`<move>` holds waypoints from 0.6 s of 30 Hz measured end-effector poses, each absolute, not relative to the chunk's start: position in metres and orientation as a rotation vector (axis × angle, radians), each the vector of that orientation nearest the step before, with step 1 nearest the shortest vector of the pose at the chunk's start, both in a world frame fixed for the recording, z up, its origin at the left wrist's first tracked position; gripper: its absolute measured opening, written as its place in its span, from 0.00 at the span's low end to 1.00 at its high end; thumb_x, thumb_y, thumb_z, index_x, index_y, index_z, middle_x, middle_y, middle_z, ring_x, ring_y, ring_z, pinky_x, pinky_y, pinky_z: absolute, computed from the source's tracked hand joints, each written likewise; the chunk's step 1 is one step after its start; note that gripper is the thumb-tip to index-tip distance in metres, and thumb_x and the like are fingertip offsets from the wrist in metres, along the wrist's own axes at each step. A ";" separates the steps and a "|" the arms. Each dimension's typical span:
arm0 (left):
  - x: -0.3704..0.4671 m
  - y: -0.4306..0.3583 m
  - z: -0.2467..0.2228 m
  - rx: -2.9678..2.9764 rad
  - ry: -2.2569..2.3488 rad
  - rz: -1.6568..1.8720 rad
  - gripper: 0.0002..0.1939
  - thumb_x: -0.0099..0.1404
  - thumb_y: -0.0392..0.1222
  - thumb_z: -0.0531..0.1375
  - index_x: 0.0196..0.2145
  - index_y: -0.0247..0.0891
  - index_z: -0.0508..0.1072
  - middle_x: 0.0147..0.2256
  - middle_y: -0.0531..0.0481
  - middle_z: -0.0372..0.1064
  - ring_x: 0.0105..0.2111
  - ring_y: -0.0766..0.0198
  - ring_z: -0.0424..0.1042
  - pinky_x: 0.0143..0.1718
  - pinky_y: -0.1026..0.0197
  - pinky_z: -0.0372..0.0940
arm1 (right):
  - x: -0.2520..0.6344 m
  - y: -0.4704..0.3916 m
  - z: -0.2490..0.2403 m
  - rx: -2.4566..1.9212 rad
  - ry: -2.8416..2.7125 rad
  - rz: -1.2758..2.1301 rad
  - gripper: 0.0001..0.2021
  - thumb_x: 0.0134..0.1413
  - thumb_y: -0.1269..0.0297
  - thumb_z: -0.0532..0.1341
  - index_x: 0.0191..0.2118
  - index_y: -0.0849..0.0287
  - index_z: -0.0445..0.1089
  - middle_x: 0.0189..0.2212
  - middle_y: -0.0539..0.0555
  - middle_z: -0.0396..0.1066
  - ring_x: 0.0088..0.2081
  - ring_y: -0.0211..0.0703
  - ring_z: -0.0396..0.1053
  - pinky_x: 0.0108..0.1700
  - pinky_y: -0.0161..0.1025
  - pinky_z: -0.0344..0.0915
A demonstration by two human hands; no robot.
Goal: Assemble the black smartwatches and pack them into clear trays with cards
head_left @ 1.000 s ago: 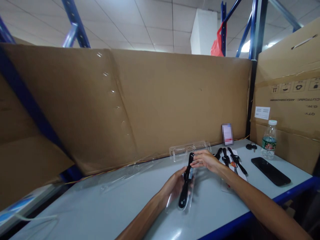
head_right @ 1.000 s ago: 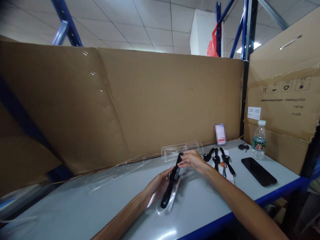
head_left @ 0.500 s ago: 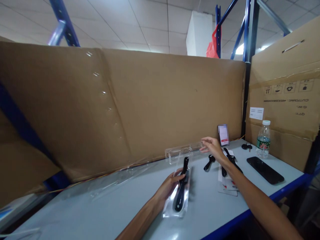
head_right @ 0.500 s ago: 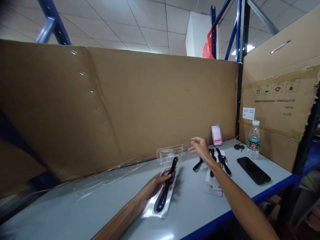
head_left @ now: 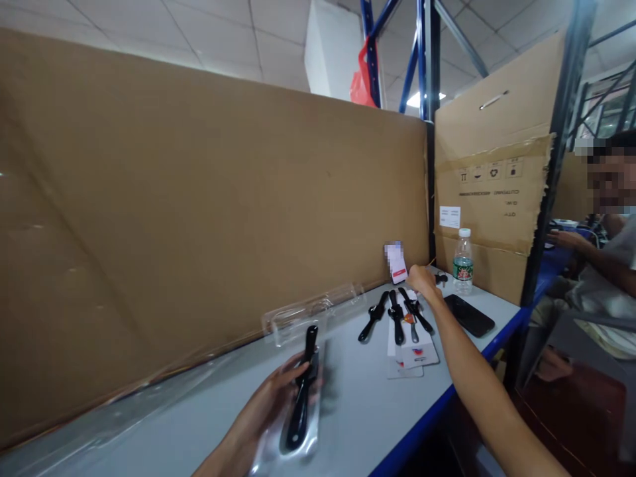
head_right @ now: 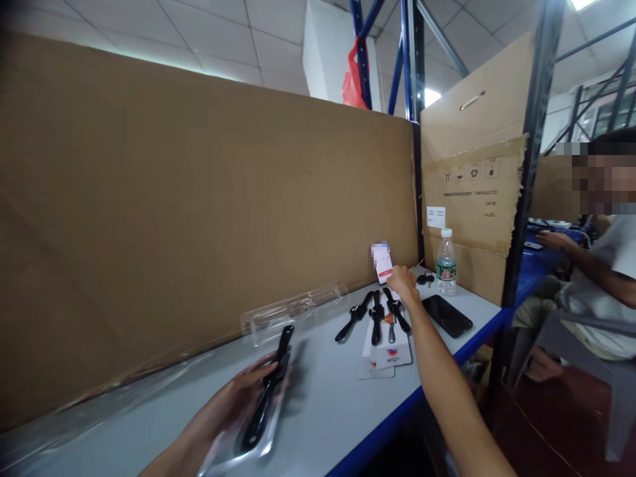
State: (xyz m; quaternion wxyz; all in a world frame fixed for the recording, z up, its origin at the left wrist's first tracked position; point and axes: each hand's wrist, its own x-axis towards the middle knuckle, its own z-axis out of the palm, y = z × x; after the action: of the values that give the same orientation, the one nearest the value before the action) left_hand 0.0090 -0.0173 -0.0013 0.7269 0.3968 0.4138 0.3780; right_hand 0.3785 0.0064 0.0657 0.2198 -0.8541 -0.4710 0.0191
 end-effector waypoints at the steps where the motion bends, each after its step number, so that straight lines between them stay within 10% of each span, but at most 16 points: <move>1: 0.010 -0.020 0.001 0.868 0.932 0.840 0.29 0.58 0.29 0.65 0.57 0.38 0.67 0.32 0.48 0.76 0.26 0.58 0.78 0.22 0.61 0.72 | 0.382 0.007 0.062 -2.389 -1.313 0.085 0.14 0.55 0.68 0.64 0.47 0.62 0.79 0.41 0.66 0.79 0.48 0.52 0.77 0.43 0.34 0.67; 18: 0.008 -0.017 0.003 0.918 0.948 0.775 0.34 0.57 0.29 0.67 0.60 0.36 0.64 0.33 0.46 0.76 0.28 0.55 0.79 0.22 0.59 0.73 | 0.369 0.020 0.049 -2.613 -1.518 0.335 0.14 0.34 0.64 0.77 0.32 0.61 0.80 0.39 0.60 0.80 0.45 0.59 0.77 0.43 0.41 0.70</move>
State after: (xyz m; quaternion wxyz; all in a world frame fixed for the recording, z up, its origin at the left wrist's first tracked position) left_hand 0.0076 -0.0166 0.0032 0.7213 0.4156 0.4290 0.3507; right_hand 0.3685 0.0196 0.0494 0.0506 -0.8583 -0.4986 0.1101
